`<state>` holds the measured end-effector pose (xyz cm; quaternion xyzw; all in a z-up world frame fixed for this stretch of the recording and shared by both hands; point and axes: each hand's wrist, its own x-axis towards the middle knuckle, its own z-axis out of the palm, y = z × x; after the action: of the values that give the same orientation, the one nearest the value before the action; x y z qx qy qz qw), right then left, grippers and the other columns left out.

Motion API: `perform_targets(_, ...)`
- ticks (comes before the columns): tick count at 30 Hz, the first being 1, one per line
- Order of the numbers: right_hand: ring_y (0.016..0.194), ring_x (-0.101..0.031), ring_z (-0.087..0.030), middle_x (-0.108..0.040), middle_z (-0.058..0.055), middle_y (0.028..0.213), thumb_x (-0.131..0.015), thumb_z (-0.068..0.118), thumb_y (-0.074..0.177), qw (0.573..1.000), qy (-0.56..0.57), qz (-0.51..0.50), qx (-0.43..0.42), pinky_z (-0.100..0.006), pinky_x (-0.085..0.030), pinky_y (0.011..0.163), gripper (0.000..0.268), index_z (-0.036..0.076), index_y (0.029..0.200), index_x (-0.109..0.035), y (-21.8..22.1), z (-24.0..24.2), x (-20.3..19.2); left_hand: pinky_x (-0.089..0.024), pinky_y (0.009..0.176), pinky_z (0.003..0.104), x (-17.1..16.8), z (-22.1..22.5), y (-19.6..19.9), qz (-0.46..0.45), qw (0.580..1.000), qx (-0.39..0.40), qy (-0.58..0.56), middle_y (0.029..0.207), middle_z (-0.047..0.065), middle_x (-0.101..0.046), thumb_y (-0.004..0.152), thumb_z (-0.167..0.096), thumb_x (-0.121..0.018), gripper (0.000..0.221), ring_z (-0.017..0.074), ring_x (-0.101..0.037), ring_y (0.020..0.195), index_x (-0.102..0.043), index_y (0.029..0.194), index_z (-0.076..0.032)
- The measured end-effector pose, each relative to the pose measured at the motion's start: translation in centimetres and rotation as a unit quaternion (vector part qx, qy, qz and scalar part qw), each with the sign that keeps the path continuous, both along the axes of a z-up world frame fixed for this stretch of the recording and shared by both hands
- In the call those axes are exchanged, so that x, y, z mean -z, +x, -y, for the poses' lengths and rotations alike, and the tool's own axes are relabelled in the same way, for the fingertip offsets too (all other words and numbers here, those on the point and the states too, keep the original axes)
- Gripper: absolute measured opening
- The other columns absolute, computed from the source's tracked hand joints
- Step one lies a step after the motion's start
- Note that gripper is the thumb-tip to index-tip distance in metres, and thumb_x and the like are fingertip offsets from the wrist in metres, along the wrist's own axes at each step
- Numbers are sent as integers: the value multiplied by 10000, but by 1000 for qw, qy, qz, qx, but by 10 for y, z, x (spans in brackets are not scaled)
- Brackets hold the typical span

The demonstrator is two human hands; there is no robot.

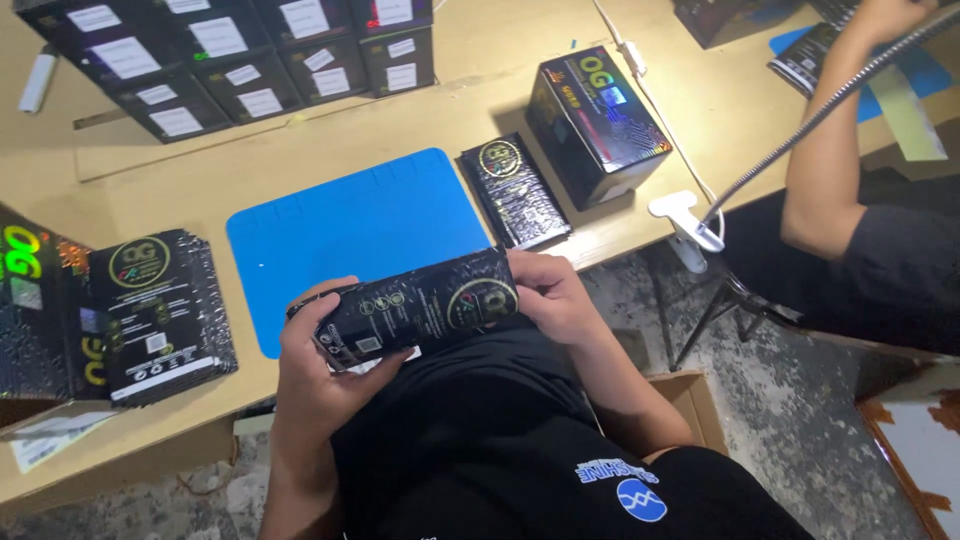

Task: Inspecting mobile phone replacement screens and removing protective films at a workbench.

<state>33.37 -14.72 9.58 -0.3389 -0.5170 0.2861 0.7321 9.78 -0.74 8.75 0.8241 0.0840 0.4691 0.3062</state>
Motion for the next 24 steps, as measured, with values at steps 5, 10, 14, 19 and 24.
perform_targets(5, 1253, -673, -283, -668, -162, 1369, -691, 198, 1015, 985, -95, 76, -123, -451, -571, 1060, 251, 79, 1234, -724, 7, 22, -8, -520, 1056, 537, -4, 2, -5, -82, 995, 55, -33, 1357, 229, -585, 723, -173, -915, 738, 403, -563, 1308, -472, 1296, -33)
perform_targets(10, 1166, -702, -344, -734, -212, 1226, -700, 133, 970, 996, -47, 47, -57, -509, -563, 971, 183, 51, 1102, -795, 31, 26, 33, -500, 1058, 586, -15, 1, 5, -54, 997, -28, 43, 1405, 178, -515, 615, -220, -998, 837, 424, -502, 1311, -533, 1295, -71)
perform_targets(14, 625, -698, -270, -704, -218, 712, -638, 36, 917, 997, -40, -55, 38, -456, -610, 690, 161, -39, 849, -763, 58, 32, 44, -370, 1099, 671, -9, -6, 1, -80, 990, -115, -15, 1499, 213, -342, 624, -225, -1012, 917, 500, -331, 1396, -512, 1373, -54)
perform_targets(19, 730, -739, -231, -709, -147, 761, -650, 47, 965, 981, -39, -132, 139, -439, -632, 746, 123, -32, 899, -719, 57, 38, 4, -357, 1086, 712, -9, -11, 2, -125, 978, -135, -97, 1460, 216, -321, 696, -193, -977, 909, 555, -326, 1384, -478, 1436, -24)
perform_targets(24, 894, -776, -318, -745, -219, 931, -581, 60, 986, 977, -37, -116, 175, -503, -654, 853, 167, -24, 1024, -721, 70, 40, 16, -455, 973, 745, -8, -14, 5, -221, 950, -138, -173, 1515, 183, -283, 755, -277, -947, 935, 549, -346, 1365, -437, 1511, -72)
